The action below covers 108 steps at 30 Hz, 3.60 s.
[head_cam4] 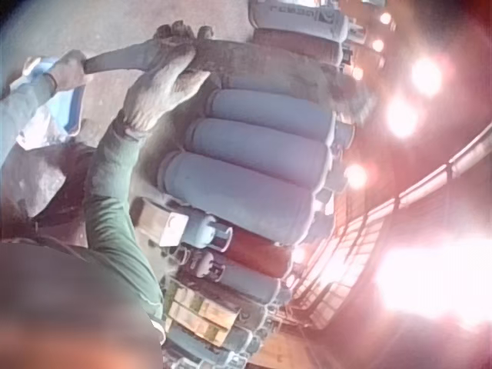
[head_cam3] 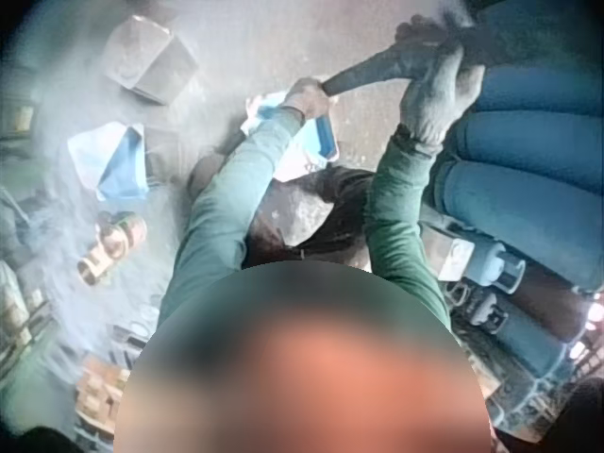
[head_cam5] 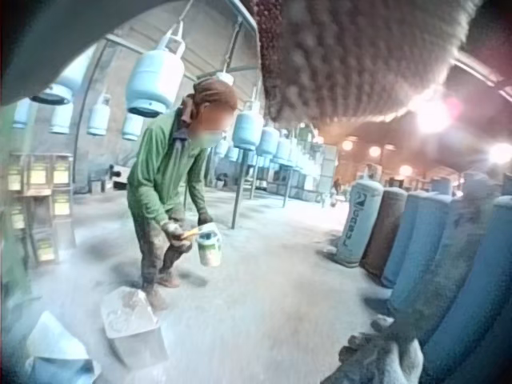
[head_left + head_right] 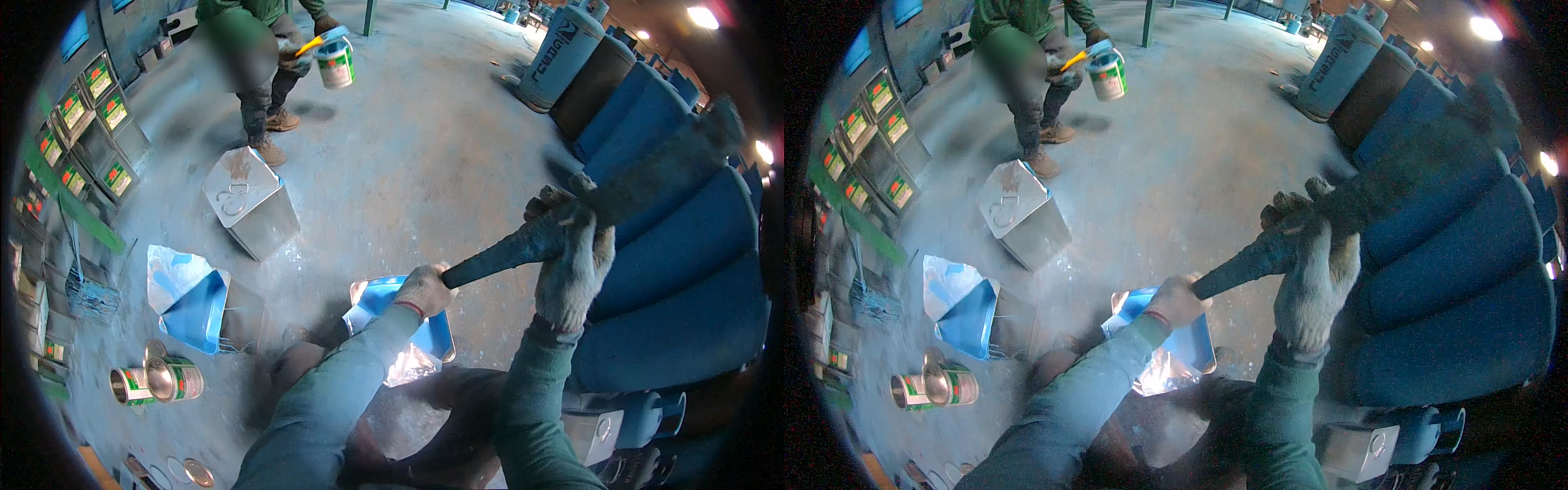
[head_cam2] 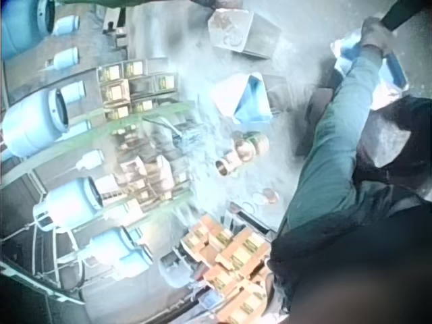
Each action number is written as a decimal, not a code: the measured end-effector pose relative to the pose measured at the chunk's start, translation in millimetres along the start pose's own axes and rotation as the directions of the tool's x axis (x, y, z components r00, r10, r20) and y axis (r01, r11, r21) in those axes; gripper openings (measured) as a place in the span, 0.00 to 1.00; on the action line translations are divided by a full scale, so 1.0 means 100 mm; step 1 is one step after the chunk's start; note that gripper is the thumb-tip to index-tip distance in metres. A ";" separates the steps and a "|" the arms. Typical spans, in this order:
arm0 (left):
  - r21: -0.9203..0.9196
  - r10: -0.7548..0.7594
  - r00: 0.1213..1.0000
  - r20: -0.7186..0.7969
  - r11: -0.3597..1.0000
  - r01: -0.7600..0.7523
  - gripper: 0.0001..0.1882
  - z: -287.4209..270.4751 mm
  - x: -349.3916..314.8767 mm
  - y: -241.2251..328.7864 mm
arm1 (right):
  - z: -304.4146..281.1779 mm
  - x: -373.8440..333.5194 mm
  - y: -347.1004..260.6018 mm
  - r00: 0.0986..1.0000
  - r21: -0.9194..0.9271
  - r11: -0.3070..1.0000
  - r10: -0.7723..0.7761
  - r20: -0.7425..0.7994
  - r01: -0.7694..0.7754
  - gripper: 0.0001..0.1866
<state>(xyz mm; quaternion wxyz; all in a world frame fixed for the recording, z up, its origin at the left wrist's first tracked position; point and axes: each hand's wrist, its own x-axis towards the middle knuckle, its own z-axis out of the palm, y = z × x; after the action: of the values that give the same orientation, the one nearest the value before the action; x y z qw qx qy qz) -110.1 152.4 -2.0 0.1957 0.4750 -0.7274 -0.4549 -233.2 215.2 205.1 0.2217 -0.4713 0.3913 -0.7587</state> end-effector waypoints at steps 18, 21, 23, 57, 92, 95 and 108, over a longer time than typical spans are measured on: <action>0.040 -0.106 0.975 0.194 0.994 0.100 0.18 0.14 -0.29 0.09 | -0.09 0.14 0.15 0.986 -0.065 0.984 0.161 -0.053 -0.164 0.20; 0.072 -0.080 0.993 0.081 0.995 0.074 0.17 0.07 -0.13 0.01 | -0.10 0.07 0.10 0.985 0.013 0.985 0.170 -0.032 -0.170 0.21; 0.020 -0.022 1.000 0.009 1.000 0.022 0.17 0.08 -0.01 0.00 | -0.09 0.00 0.01 0.998 -0.008 0.998 0.066 0.017 -0.066 0.24; -0.227 0.107 0.993 -0.040 0.967 -0.114 0.17 0.50 -0.09 0.01 | 0.11 -0.05 -0.13 0.998 -0.191 0.981 0.036 0.051 -0.025 0.19; 0.078 -0.032 0.992 0.124 0.997 0.023 0.17 0.11 -0.18 -0.17 | -0.20 0.16 0.05 0.995 -0.335 0.937 0.088 -0.038 -0.095 0.17; -0.017 -0.011 0.999 0.046 1.000 0.011 0.13 0.03 -0.04 -0.11 | -0.18 0.04 -0.09 1.000 -0.264 0.965 0.005 0.025 0.002 0.19; -0.124 0.000 0.976 0.218 0.992 0.028 0.19 0.43 -0.28 0.10 | -0.10 0.07 -0.09 0.999 -0.307 0.951 -0.035 -0.014 0.029 0.17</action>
<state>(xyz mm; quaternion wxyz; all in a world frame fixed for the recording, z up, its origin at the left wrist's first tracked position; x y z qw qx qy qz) -132.6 198.6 -11.8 0.1414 0.4143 -0.7107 -0.5506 -245.3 219.1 213.5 0.1297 -0.4988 0.4988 -0.6968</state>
